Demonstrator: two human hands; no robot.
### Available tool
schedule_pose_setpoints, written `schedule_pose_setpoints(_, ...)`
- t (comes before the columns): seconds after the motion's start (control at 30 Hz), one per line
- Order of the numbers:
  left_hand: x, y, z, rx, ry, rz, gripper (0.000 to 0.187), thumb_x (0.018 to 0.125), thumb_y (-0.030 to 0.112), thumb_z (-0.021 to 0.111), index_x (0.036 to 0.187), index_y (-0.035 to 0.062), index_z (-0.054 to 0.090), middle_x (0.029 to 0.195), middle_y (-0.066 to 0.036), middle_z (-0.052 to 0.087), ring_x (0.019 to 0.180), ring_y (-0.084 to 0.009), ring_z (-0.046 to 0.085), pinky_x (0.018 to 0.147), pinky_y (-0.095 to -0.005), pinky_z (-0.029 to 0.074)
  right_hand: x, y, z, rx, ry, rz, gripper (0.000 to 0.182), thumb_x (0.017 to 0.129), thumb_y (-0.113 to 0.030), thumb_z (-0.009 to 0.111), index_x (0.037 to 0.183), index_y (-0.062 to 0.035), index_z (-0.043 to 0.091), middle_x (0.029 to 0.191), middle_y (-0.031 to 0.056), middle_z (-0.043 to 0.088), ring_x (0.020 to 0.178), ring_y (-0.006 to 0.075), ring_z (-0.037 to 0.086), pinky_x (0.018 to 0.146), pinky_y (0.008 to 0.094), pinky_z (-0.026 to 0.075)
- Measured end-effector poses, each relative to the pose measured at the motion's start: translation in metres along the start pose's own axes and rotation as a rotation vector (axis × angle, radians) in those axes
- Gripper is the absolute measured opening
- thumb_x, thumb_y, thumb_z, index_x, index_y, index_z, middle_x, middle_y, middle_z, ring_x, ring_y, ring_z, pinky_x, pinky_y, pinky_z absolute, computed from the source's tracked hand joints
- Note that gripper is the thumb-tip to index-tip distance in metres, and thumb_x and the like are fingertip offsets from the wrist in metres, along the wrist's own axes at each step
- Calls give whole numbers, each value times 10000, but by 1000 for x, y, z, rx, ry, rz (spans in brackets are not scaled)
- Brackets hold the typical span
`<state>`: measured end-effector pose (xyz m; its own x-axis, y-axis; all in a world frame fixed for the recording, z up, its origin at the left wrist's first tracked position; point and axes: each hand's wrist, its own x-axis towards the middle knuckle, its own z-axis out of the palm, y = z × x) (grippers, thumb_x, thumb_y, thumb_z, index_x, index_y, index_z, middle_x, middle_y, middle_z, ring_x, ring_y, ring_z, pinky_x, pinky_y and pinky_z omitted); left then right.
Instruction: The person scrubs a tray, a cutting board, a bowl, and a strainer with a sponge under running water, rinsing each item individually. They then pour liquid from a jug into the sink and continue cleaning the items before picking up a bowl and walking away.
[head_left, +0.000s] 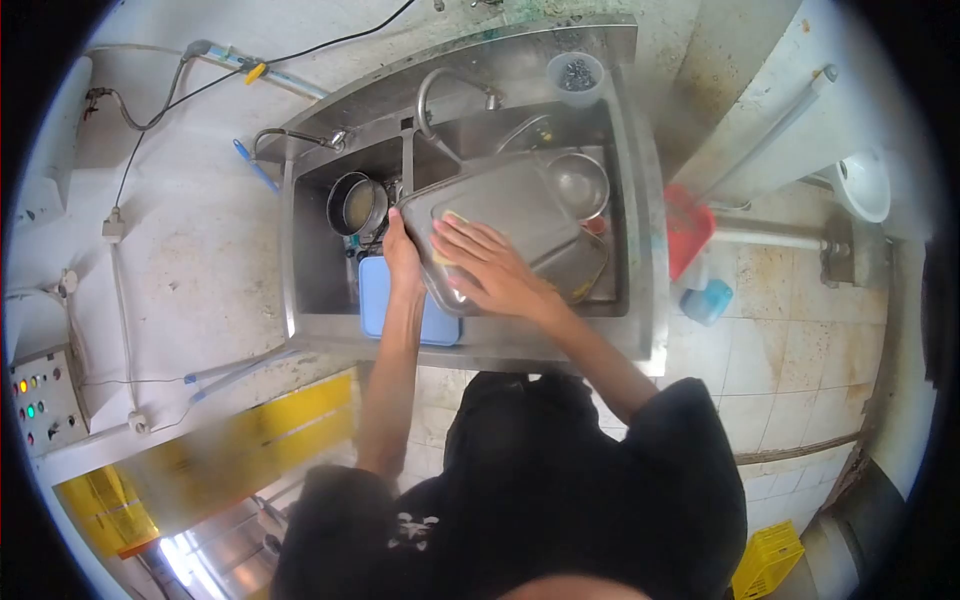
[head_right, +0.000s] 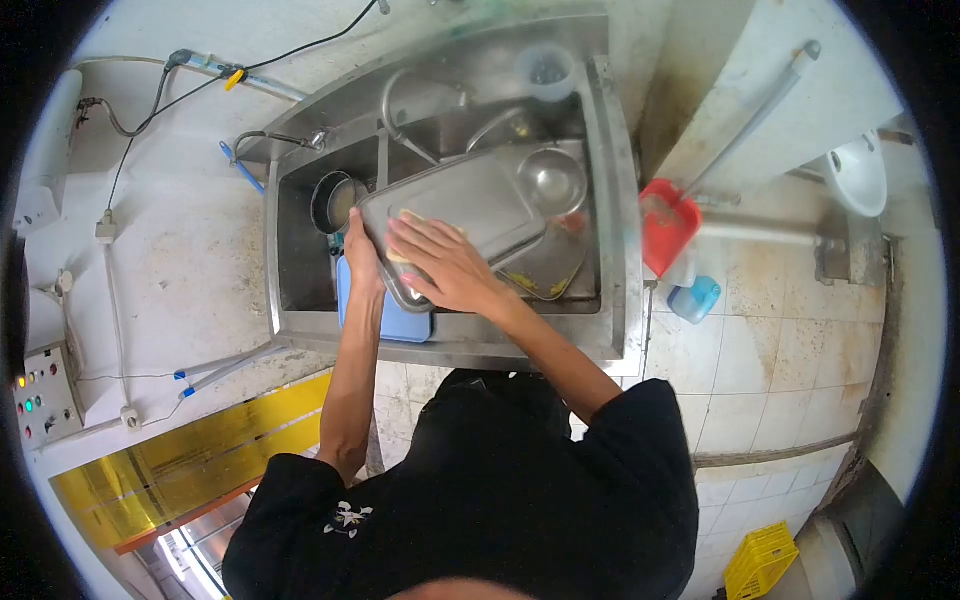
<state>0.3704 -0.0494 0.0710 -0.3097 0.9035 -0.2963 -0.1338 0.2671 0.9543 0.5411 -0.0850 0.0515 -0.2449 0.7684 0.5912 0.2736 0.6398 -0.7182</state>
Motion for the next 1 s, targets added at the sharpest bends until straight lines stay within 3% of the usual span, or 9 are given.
schedule_pose_setpoints(0.1,-5,15,-22,-102,22,11,455,1009,365,348,1046,-14,597,986,-89,624,874,-141,578,776,-280,473,-20,51,7,35,-33,96,523,841,-298,599,1283,-41,489,1362,173,448,1283,341,390,1036,453,326)
schedule_pose_setpoints(0.17,-10,19,-46,134,100,127,462,1004,379,374,955,-12,616,892,-55,615,785,-118,538,719,-285,443,-25,62,28,-143,45,419,611,818,-399,629,1293,-43,481,1388,179,413,1288,348,380,1034,453,317)
schedule_pose_setpoints(0.3,-51,91,-46,189,113,296,434,1001,348,402,892,-22,599,793,-21,591,703,-76,485,653,-250,418,22,-38,65,155,5,196,678,834,-432,615,1358,-55,409,1398,219,377,1274,374,367,1043,473,277)
schedule_pose_setpoints(0.4,-67,129,-61,405,142,381,407,978,326,470,824,-28,598,668,-5,558,634,-45,433,563,-236,385,27,-74,107,372,135,410,578,902,-355,558,1369,-58,391,1330,208,433,1242,344,392,1028,391,308)
schedule_pose_setpoints(0.57,-39,66,-76,924,89,811,295,909,238,513,938,-40,606,1040,-258,580,840,-423,585,721,-481,455,14,-54,161,1004,262,972,406,964,-251,484,1328,-77,443,1215,118,554,1114,231,526,948,325,397)
schedule_pose_setpoints(0.67,-32,9,-74,958,84,586,239,843,176,580,934,-44,566,1082,-215,537,868,-422,576,745,-491,460,-10,-20,174,1572,201,1138,358,964,-249,495,1261,-48,499,1150,84,587,1051,188,561,892,314,440)
schedule_pose_setpoints(0.8,-16,-75,-88,1024,-28,441,310,822,192,598,1033,-14,504,1129,-222,506,919,-441,570,758,-512,467,-54,11,194,1467,226,1210,316,952,-224,523,1179,-5,545,1100,74,602,1000,174,581,833,321,475)
schedule_pose_setpoints(0.87,-5,-113,-91,990,-105,403,339,818,203,603,1057,-5,482,1148,-227,497,920,-448,568,762,-513,470,-87,44,204,936,339,1190,291,935,-207,559,1123,14,568,1039,69,611,926,171,600,781,324,497)
schedule_pose_setpoints(1.0,-5,-156,-93,971,-199,351,365,807,223,633,1045,-5,477,1106,-221,502,903,-436,572,744,-508,470,-121,32,132,751,616,1327,266,926,-194,574,1100,8,576,1007,77,608,900,181,598,742,327,503)
